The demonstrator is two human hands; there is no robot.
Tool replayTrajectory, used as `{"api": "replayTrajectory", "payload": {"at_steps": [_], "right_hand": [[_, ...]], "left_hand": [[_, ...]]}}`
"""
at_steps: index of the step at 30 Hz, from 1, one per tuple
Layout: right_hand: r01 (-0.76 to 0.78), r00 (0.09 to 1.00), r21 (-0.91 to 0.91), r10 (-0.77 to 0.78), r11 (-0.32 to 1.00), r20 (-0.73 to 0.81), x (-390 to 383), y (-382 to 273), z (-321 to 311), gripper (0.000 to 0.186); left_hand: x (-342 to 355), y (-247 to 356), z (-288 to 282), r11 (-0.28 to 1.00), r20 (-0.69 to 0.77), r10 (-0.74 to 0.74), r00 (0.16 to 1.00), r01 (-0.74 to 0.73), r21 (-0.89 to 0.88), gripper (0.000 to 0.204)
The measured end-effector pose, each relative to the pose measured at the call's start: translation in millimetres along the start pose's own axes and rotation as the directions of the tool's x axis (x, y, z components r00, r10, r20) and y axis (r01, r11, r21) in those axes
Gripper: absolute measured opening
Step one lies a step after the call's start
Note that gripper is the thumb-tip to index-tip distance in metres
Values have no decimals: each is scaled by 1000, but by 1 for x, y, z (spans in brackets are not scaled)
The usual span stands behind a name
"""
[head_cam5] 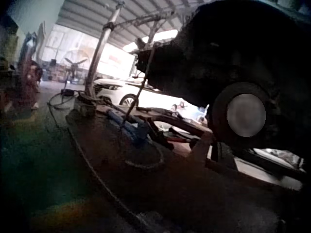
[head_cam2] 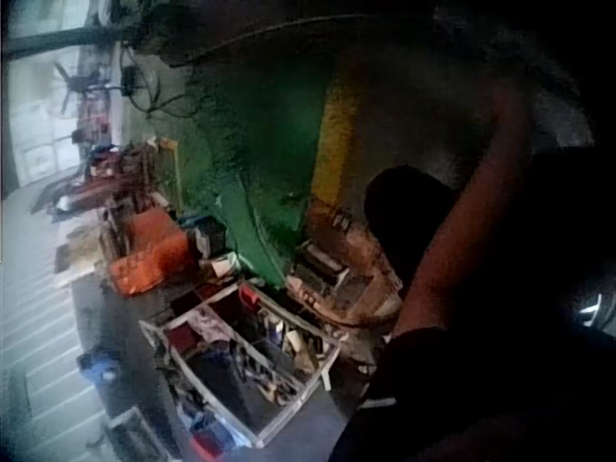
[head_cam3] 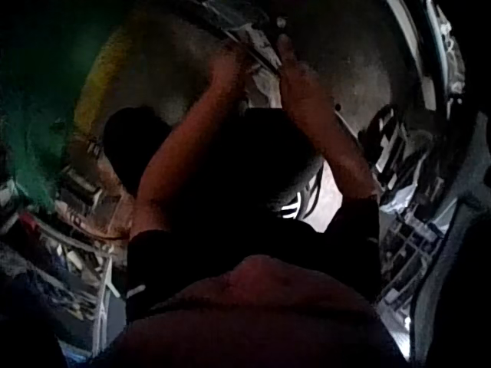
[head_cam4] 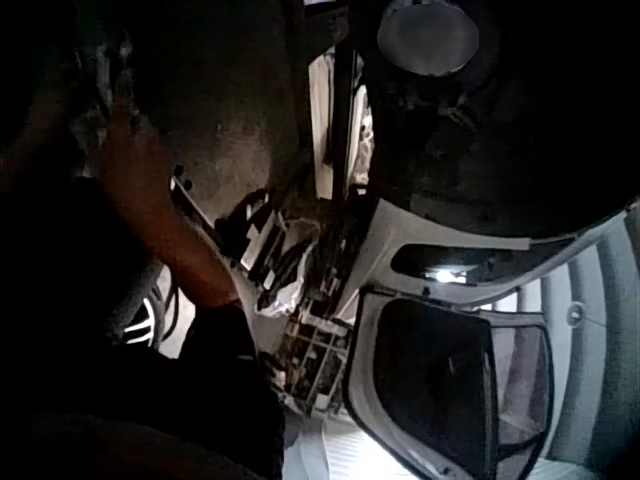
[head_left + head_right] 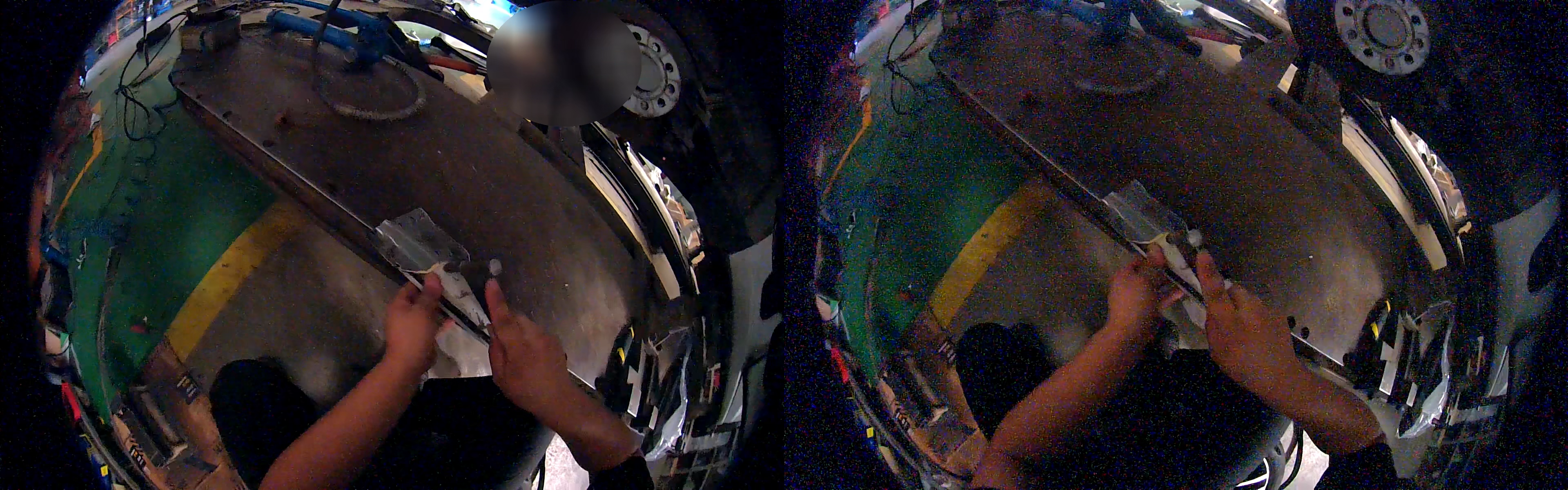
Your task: The person uses a hammer to repeatedly strike and flatten a white metal car panel on a workbench. They reposition the panel several times, flip it over, and continue hammering different sections to straighten the metal.
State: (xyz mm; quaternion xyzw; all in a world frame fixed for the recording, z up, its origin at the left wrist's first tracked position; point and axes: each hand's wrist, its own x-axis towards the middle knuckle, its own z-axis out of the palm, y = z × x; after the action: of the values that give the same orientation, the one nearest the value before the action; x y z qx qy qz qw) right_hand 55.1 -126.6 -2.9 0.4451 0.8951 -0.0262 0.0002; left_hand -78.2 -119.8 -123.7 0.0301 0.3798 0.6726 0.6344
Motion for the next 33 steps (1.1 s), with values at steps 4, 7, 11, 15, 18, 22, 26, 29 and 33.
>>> {"api": "replayTrajectory", "payload": {"at_steps": [4, 7, 11, 15, 18, 22, 26, 29, 33], "right_hand": [[-118, 988, -25, 120, 993, 101, 7, -5, -10, 69], [-68, 994, 20, 66, 997, 91, 7, -4, -15, 71], [54, 996, 304, -74, 951, 56, -2, 6, -40, 64], [-87, 991, 437, 124, 895, -57, -29, 13, -60, 47], [-349, 937, 490, 305, 799, 171, -24, 6, -56, 38], [-337, 940, 313, 302, 888, 157, -26, 2, -20, 45], [-214, 974, 160, 199, 964, 104, -19, -9, 4, 65], [-267, 944, 46, 251, 963, 215, -14, -15, 8, 66], [-275, 923, -8, 266, 961, 278, -11, -21, 5, 65]], "left_hand": [[21, 18, -13, 989, 89, -123, 988, 129, -67, 53], [31, 29, -8, 994, 78, -107, 991, 108, -2, 55], [25, 38, -7, 998, 79, -18, 997, 14, 60, 59], [25, 43, -5, 974, 53, -48, 997, 35, 224, 60], [33, 32, -12, 993, 72, -29, 997, 21, 113, 58], [31, 31, -9, 995, 92, -31, 995, 22, 97, 55], [27, 34, -8, 993, 38, -36, 999, 32, 117, 54], [28, 33, -6, 988, 38, -30, 999, 23, 152, 54], [34, 28, -11, 995, 35, -33, 999, 29, 100, 56]]}}
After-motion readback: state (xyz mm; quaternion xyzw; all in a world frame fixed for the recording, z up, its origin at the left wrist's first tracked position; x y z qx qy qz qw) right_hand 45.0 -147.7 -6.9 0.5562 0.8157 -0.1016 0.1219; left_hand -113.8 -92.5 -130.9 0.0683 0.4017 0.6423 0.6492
